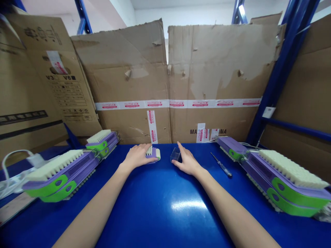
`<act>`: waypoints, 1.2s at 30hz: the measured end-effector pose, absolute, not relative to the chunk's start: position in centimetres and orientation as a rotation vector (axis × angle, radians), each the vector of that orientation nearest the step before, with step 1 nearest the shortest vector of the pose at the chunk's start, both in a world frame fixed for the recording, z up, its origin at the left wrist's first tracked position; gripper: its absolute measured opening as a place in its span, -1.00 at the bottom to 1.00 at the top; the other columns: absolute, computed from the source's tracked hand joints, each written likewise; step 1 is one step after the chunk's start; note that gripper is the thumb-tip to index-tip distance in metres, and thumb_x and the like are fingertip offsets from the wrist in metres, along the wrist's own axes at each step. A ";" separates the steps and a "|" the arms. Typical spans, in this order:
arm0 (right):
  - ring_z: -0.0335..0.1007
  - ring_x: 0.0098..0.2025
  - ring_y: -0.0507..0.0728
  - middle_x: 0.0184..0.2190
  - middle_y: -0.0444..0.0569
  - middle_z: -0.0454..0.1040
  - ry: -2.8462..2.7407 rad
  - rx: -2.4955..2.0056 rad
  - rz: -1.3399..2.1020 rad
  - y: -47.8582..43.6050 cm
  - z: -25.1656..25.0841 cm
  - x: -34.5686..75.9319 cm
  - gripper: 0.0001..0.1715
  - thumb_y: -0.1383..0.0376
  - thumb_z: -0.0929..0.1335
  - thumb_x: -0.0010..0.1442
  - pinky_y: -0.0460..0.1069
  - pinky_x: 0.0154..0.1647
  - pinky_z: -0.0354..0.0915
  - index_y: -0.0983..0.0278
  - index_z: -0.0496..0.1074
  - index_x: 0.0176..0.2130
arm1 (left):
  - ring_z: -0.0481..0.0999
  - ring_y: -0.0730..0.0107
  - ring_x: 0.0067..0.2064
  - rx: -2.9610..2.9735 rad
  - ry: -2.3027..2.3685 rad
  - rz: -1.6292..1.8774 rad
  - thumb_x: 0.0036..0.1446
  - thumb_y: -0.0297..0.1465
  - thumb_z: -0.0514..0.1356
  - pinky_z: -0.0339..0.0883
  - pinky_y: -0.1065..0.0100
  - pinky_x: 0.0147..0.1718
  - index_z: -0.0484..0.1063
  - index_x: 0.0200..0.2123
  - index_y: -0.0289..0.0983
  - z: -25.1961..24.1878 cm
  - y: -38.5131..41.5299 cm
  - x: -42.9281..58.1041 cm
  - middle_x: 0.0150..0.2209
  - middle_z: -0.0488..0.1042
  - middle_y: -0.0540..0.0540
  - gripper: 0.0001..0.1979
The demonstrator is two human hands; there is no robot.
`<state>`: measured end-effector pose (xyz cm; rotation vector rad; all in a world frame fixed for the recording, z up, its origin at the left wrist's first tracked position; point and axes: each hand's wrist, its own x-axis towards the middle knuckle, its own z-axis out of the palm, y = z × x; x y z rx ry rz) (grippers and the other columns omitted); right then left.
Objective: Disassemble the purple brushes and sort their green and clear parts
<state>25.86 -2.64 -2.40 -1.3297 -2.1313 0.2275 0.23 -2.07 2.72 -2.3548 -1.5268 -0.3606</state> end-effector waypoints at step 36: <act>0.25 0.00 0.36 0.01 0.28 0.27 -1.750 -2.171 -0.163 -3.1 -0.2 26.7 -0.19 0.05 0.18 0.22 0.15 -0.14 0.19 0.38 -0.13 0.29 | 0.47 0.06 -0.12 -2.388 -1.474 -0.399 -0.14 0.16 0.16 0.29 0.21 -0.21 0.34 -0.11 -0.26 2.8 -2.4 1.2 -0.14 0.48 -0.20 -0.32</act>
